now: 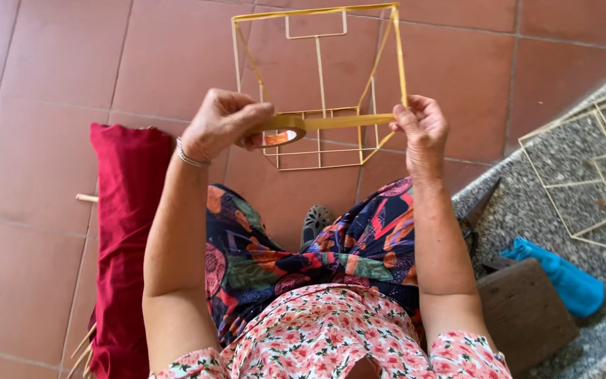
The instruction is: The person sits on the floor and wraps yellow tape around the edges of a rectangular bamboo frame. They use scissors to cut the tape and continue reinforcing the frame's structure.
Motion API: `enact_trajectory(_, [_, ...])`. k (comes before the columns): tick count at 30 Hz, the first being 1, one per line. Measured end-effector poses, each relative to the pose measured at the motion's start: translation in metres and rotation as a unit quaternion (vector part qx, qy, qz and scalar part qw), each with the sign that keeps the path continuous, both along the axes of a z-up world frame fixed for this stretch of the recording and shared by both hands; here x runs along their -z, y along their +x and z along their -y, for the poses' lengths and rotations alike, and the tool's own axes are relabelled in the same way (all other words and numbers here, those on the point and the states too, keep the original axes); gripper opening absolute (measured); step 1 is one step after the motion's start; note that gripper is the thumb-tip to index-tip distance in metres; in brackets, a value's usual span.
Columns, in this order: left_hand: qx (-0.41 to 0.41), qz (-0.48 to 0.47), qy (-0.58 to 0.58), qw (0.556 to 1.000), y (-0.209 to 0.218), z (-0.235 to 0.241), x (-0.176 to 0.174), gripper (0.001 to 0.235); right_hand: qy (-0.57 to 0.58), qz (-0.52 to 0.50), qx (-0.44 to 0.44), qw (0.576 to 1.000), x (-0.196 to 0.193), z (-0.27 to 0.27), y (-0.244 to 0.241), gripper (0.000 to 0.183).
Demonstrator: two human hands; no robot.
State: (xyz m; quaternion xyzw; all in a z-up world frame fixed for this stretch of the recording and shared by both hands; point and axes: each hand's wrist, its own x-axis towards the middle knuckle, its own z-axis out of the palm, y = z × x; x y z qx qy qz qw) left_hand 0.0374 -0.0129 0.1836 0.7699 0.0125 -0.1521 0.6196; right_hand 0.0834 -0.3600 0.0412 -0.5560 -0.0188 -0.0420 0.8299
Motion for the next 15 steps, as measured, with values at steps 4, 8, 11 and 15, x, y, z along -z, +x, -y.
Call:
enact_trajectory(4, [0.012,-0.004,0.038,0.999,-0.004,-0.031,-0.017,0.024,0.003,-0.002,-0.006,1.0,0.0,0.0,0.001,0.031])
enact_trajectory(8, [-0.001,0.037,0.177,0.983,-0.009,-0.046,-0.024,0.034,-0.006,0.002,-0.006,1.0,0.001,0.0,0.0,0.031])
enact_trajectory(11, [-0.026,0.111,0.439,0.891,-0.008,-0.048,-0.017,0.046,-0.01,-0.001,-0.004,1.0,0.0,0.0,0.0,0.032])
enact_trajectory(15, [-0.034,0.048,0.516,0.854,0.001,-0.047,-0.001,0.057,-0.012,-0.001,-0.005,1.0,0.001,-0.002,0.0,0.031])
